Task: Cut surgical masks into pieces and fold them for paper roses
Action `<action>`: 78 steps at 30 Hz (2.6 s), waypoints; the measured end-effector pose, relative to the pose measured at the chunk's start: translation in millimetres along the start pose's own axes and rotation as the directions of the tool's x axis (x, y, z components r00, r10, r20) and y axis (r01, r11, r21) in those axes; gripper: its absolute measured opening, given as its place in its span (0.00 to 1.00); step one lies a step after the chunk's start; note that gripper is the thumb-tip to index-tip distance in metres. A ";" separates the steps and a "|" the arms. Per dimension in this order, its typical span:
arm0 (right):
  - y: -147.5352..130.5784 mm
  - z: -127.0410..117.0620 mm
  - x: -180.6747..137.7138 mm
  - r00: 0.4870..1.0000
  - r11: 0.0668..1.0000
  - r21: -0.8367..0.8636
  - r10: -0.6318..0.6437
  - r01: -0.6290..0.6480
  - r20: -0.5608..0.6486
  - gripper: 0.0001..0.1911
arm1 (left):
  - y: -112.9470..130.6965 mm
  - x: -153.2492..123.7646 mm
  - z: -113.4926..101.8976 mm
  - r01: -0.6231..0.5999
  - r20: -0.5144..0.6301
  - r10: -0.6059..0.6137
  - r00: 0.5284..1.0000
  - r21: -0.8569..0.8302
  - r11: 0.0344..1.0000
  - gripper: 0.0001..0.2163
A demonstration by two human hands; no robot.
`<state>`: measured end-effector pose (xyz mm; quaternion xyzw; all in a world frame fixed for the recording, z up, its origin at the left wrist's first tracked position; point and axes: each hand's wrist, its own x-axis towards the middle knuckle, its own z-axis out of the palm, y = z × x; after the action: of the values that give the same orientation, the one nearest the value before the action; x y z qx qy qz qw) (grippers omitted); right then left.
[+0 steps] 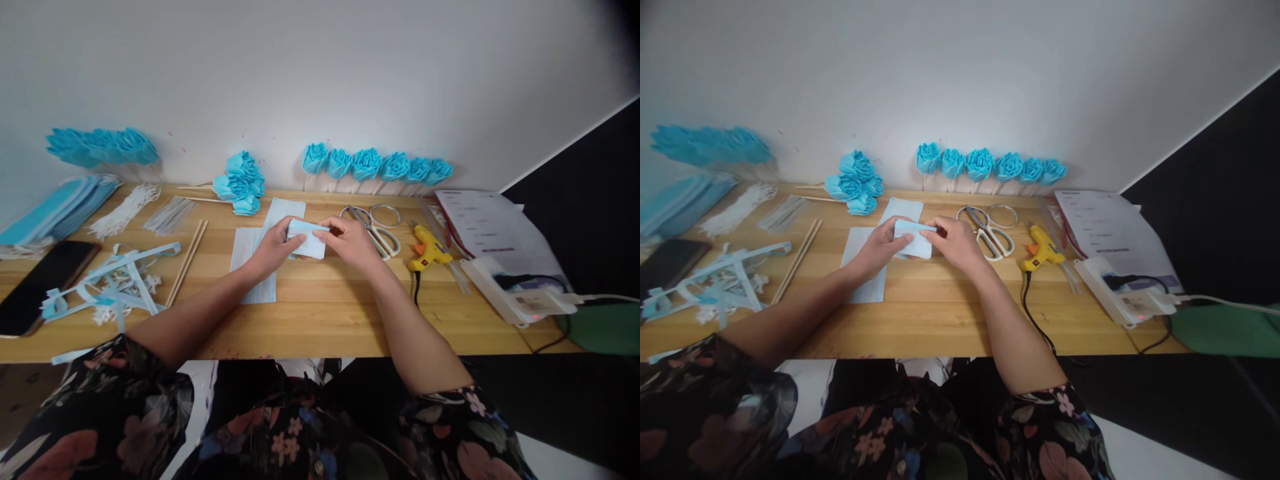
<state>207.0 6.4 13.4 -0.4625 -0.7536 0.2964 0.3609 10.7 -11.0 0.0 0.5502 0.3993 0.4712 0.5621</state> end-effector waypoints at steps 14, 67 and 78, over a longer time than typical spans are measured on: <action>0.2 -10.0 2.6 0.999 0.992 0.123 0.027 -0.032 0.044 0.14 | 3.0 -1.0 -3.9 0.036 -0.004 -0.036 0.999 -0.015 0.999 0.19; 17.1 -22.8 0.9 0.955 0.928 -0.367 0.164 -0.065 0.245 0.07 | -21.4 -50.0 31.2 -0.580 0.644 0.093 0.759 0.605 0.546 0.20; 15.7 -27.3 0.7 0.971 0.958 -0.287 0.058 0.011 0.231 0.06 | -3.1 -59.6 40.0 -0.664 0.688 -0.085 0.720 0.720 0.203 0.26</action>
<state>236.7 16.4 16.7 -0.4801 -0.8207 0.2415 0.1941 35.5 -78.3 -4.3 0.9552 0.2764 0.0382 0.0991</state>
